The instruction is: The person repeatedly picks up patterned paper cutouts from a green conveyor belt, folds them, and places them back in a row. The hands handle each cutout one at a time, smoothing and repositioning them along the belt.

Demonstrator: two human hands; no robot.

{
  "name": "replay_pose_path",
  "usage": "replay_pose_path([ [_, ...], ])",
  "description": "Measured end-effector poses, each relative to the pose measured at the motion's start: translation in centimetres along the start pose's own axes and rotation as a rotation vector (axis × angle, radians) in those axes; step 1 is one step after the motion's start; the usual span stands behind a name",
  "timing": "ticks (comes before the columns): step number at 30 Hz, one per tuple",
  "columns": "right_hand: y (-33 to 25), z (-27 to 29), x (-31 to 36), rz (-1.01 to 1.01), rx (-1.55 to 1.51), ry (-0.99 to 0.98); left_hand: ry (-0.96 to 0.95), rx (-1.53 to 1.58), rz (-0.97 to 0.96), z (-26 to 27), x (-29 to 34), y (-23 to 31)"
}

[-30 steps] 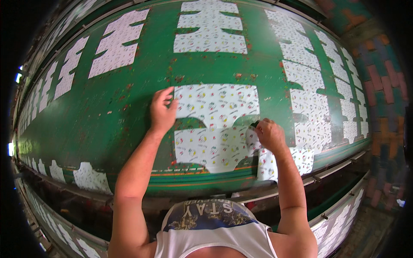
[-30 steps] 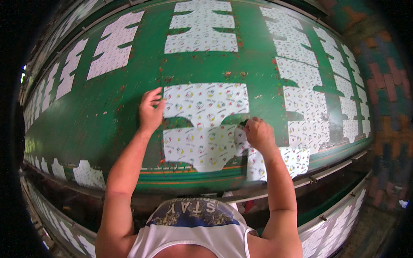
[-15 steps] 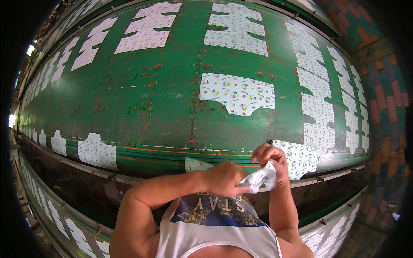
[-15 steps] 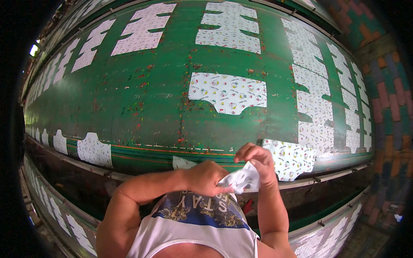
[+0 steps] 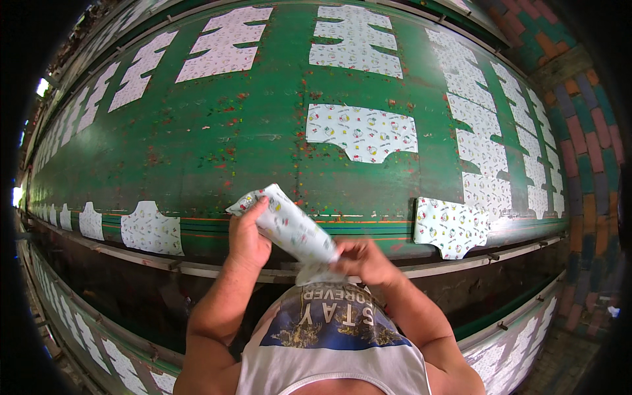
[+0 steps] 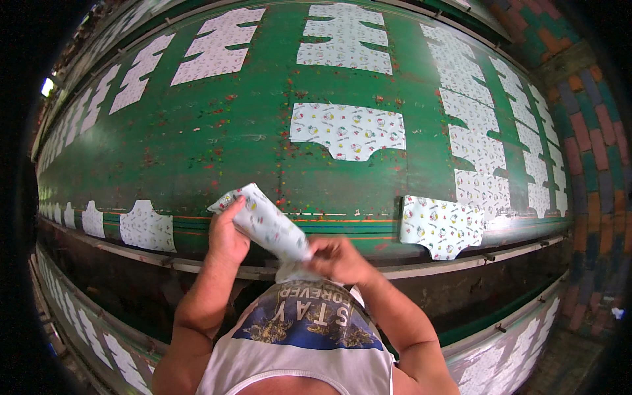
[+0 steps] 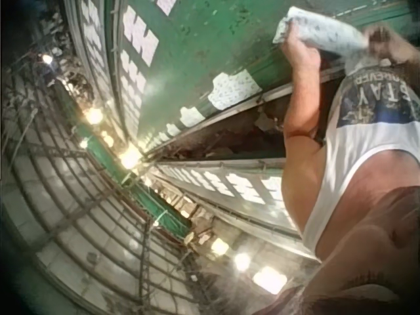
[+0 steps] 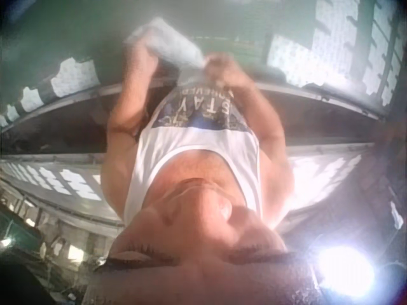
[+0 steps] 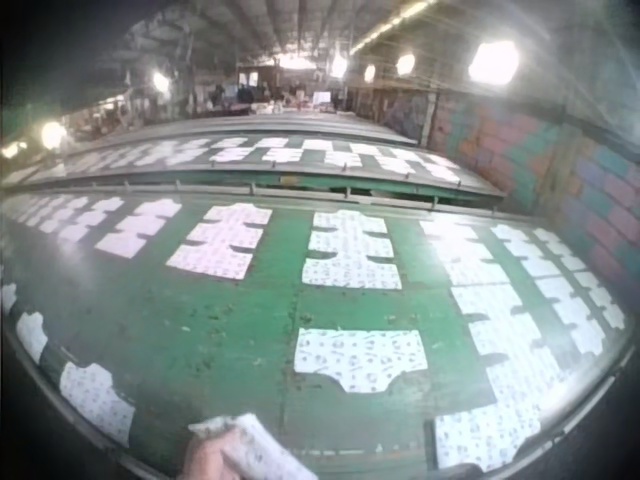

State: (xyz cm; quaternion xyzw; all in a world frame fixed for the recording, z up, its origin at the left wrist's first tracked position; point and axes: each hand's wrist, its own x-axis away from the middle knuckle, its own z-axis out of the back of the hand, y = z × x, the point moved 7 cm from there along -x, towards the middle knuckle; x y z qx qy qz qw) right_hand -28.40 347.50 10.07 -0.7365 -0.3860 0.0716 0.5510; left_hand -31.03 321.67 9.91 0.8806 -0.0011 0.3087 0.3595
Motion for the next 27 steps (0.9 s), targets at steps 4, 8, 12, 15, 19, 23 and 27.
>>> replay_pose_path([
  [4, -4.6, 6.7, -2.6, 0.22, -0.353, 0.495, -0.028, 0.038, -0.09, 0.6, -2.2, 3.6],
  [8, -8.3, 10.1, -4.7, 0.289, -0.207, 0.597, -0.19, -0.13, -0.307, -0.7, -2.5, 6.3],
  [12, -5.5, 11.9, -5.7, 0.244, -0.157, 0.663, -0.058, -0.551, -0.298, 2.1, -1.8, 5.6],
  [15, -1.2, 12.5, -3.8, 0.076, 0.159, 0.696, -0.043, -0.797, -0.292, 4.6, -1.2, 3.7],
  [19, 2.2, 11.4, -0.4, 0.009, 0.425, 0.702, -0.059, -0.975, -0.257, 8.4, -1.0, 1.9],
  [23, 1.7, 9.5, 1.1, 0.077, 0.725, 0.666, -0.087, -1.121, -0.358, 10.3, -0.6, 1.2],
  [27, 0.4, 8.1, 1.4, 0.136, 0.919, 0.649, -0.142, -1.352, -0.557, 10.0, 0.9, 1.4],
])
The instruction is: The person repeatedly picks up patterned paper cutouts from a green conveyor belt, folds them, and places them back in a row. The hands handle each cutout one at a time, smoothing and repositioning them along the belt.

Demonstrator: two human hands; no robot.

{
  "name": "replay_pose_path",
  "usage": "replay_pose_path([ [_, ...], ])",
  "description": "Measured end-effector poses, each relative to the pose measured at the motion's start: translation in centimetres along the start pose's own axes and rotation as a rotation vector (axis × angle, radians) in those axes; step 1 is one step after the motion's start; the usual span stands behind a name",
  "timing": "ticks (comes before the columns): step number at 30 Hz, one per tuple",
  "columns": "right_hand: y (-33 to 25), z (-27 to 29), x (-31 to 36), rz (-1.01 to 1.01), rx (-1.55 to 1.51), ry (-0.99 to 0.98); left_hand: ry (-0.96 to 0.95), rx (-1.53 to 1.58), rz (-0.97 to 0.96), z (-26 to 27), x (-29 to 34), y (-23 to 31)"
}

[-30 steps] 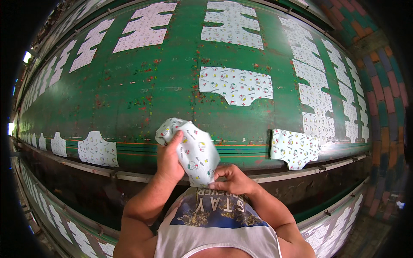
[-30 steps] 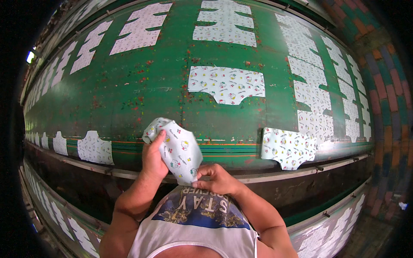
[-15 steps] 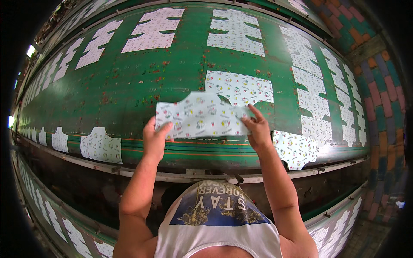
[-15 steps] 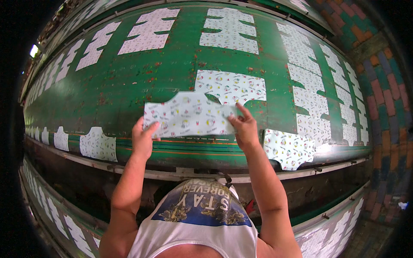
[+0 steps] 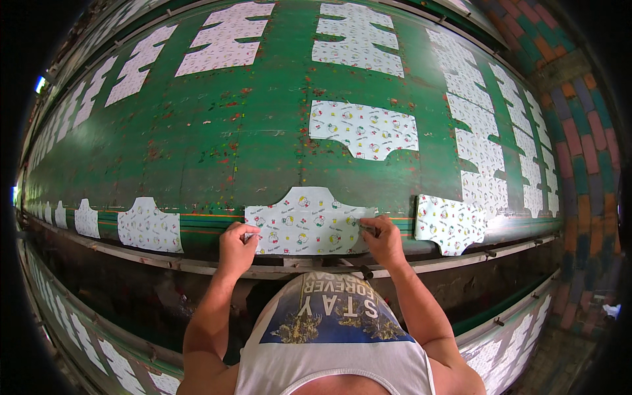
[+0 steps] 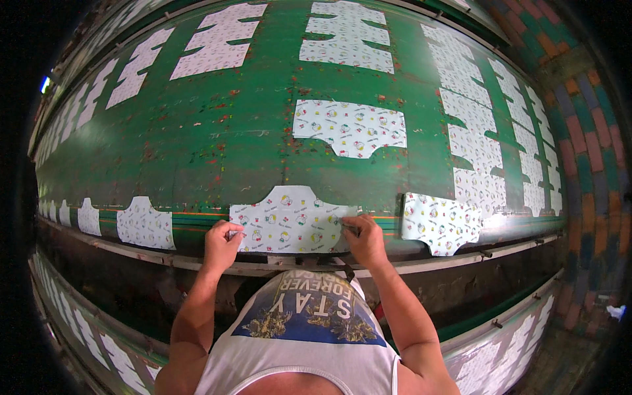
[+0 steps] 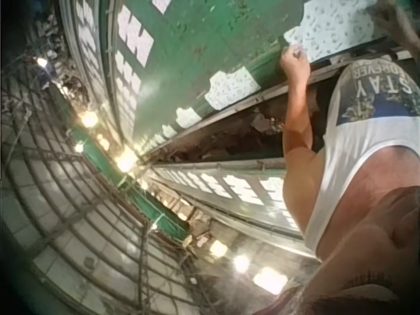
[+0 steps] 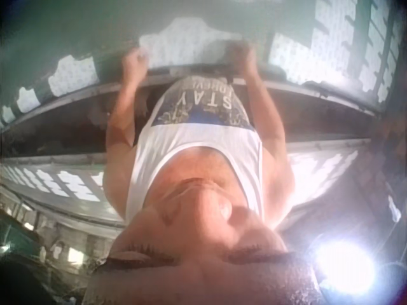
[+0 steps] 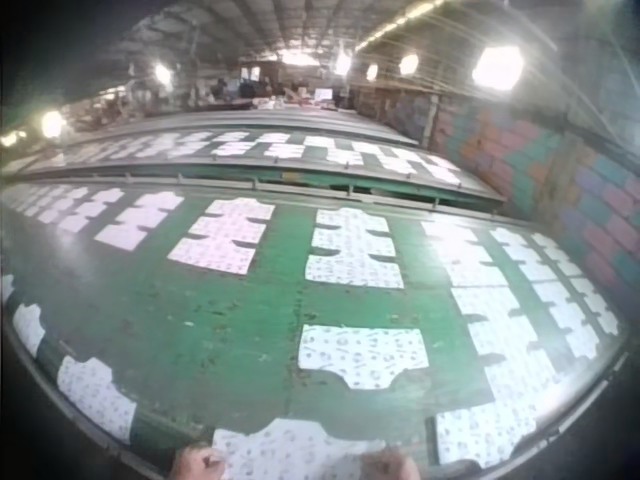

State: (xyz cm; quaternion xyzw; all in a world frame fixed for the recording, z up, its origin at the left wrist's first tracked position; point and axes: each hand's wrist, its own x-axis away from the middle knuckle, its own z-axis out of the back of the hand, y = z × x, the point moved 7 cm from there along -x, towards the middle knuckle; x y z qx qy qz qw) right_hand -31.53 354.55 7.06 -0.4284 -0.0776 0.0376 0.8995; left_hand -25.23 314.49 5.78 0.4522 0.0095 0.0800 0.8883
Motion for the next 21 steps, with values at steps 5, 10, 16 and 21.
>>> replay_pose_path([
  [5, -0.3, -0.3, 1.2, -0.079, -0.001, -0.056, -0.006, -0.023, -0.002, 0.2, 0.9, 0.5],
  [10, -0.3, -0.4, 1.7, -0.058, -0.009, -0.037, 0.023, 0.001, -0.017, 0.4, 1.4, 0.6],
  [16, -0.1, -0.3, 2.1, 0.018, 0.055, 0.015, 0.012, 0.008, -0.033, 0.3, 1.6, 0.6],
  [21, -0.1, -0.3, 2.7, 0.03, 0.073, 0.057, 0.003, -0.005, -0.026, 0.0, 2.0, 0.7],
])
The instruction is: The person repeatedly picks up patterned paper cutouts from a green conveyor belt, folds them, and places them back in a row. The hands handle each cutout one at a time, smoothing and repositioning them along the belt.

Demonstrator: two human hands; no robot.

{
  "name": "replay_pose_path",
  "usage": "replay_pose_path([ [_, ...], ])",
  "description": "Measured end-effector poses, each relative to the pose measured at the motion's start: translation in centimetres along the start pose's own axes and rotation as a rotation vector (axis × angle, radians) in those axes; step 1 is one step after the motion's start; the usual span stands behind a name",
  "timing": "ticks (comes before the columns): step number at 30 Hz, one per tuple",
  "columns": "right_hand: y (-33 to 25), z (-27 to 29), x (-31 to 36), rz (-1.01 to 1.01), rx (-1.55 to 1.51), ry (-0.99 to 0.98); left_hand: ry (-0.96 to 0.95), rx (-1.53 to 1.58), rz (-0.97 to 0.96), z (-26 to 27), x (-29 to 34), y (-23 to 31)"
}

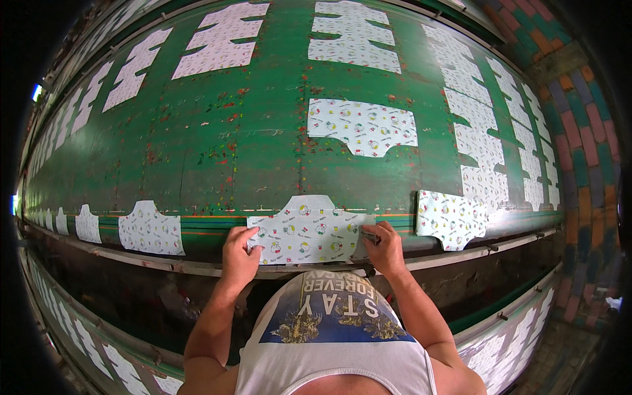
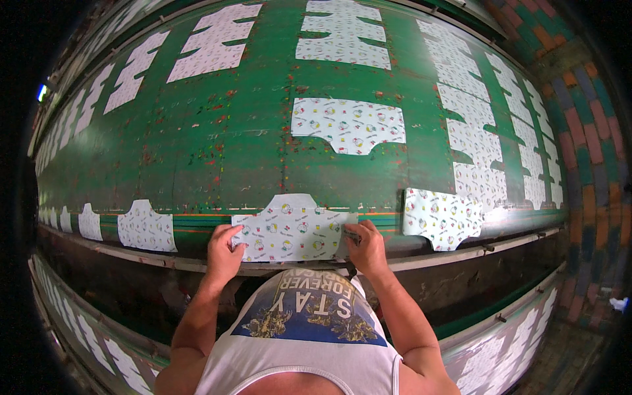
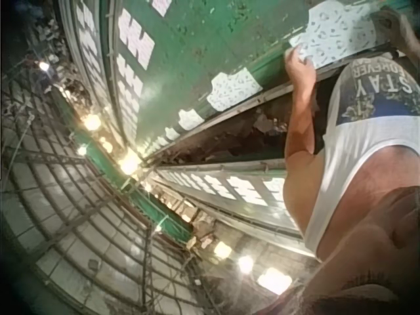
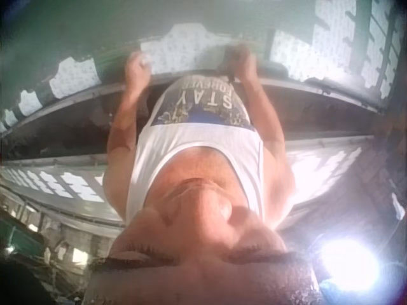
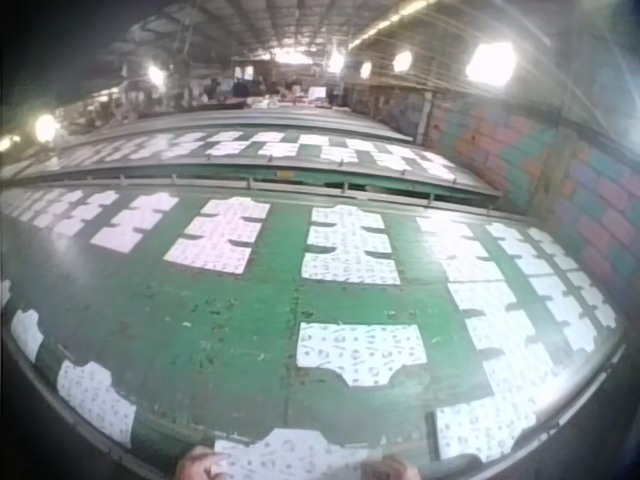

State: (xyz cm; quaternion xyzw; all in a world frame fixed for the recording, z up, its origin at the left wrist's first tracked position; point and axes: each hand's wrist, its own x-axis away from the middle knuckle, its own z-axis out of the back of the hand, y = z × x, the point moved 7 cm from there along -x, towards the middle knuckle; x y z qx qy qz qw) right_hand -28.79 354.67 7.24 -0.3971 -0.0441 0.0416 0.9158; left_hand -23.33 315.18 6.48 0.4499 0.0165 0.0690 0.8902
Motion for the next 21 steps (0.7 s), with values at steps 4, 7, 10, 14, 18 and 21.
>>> replay_pose_path([
  [4, -0.05, 0.04, 0.38, 0.009, -0.007, -0.001, -0.007, -0.005, -0.023, -0.13, 0.38, 0.31],
  [7, 0.02, 0.02, 0.6, 0.013, 0.0, -0.014, -0.021, -0.009, -0.022, -0.2, 0.45, 0.3],
  [10, 0.06, -0.05, 0.71, 0.022, -0.002, -0.02, -0.03, -0.01, -0.023, -0.23, 0.54, 0.22],
  [14, 0.33, -0.06, 0.95, -0.004, -0.009, -0.032, -0.034, -0.02, -0.032, -0.28, 0.77, 0.24],
  [18, 0.37, 0.11, 1.12, -0.013, 0.001, -0.005, -0.032, -0.026, -0.027, -0.35, 0.86, 0.31],
  [21, 0.15, 0.19, 0.97, 0.018, 0.028, 0.024, -0.025, -0.023, -0.026, -0.44, 0.91, 0.37],
])
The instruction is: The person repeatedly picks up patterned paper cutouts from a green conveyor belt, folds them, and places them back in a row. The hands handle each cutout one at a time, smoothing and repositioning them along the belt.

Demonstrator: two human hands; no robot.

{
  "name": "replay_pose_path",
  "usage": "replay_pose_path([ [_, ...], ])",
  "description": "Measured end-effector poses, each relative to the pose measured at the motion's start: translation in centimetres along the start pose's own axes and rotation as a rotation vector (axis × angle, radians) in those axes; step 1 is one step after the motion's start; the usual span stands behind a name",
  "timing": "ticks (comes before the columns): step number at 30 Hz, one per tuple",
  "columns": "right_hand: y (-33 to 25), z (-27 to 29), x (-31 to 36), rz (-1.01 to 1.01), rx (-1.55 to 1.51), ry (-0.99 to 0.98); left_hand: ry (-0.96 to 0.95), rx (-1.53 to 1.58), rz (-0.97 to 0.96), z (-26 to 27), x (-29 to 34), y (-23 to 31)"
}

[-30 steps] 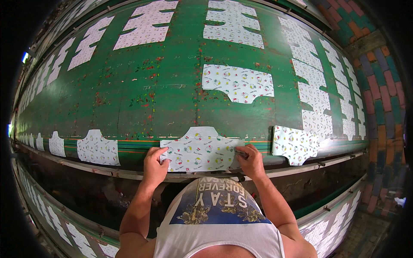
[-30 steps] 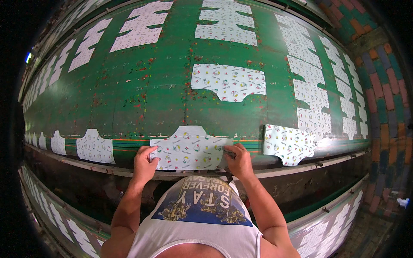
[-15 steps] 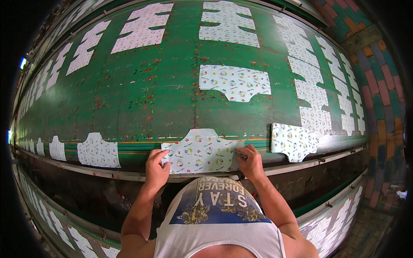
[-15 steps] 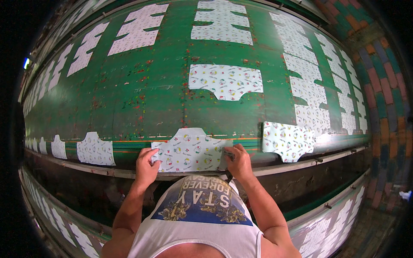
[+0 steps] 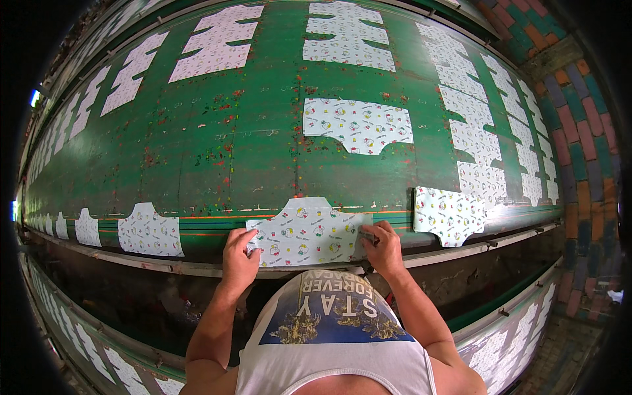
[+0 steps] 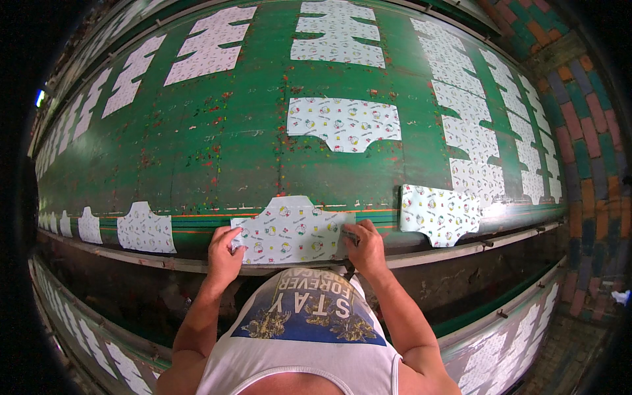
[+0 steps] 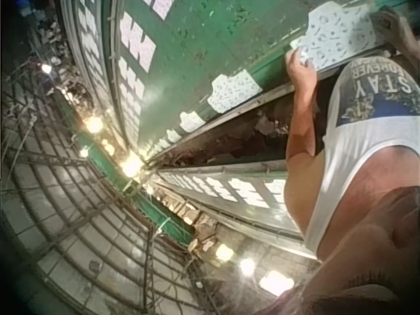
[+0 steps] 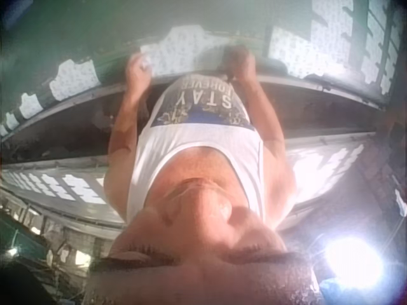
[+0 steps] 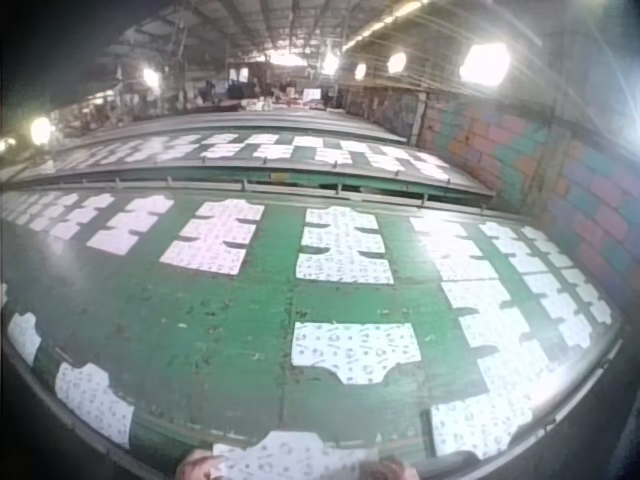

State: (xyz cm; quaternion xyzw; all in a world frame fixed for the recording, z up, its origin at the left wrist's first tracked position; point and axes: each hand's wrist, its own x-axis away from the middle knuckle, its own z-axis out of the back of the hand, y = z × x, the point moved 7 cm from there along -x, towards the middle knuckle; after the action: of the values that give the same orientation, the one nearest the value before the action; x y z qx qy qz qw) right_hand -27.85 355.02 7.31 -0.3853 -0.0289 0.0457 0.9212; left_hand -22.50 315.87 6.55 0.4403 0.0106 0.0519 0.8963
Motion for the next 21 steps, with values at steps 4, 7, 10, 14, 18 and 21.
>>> replay_pose_path([
  [4, 0.3, -0.2, -0.1, -0.042, -0.005, -0.027, 0.0, 0.005, 0.004, -0.2, 0.1, -0.1],
  [7, 0.2, -0.3, -0.3, -0.036, 0.034, -0.03, 0.012, 0.009, -0.024, -0.1, 0.0, 0.3],
  [10, 0.2, -0.4, -0.5, -0.046, 0.047, -0.043, 0.044, -0.008, -0.208, 0.1, 0.0, 2.6],
  [14, -0.1, -0.3, -0.6, -0.036, 0.063, -0.045, -0.063, -0.06, -0.545, -1.0, 1.1, 7.4],
  [18, -0.2, -0.4, -0.7, -0.029, 0.07, -0.051, -0.189, -0.038, -0.648, -2.5, 1.4, 9.6],
  [21, -0.4, -0.2, -0.6, -0.008, 0.061, -0.038, -0.222, -0.032, -0.656, -3.0, 1.3, 9.8],
])
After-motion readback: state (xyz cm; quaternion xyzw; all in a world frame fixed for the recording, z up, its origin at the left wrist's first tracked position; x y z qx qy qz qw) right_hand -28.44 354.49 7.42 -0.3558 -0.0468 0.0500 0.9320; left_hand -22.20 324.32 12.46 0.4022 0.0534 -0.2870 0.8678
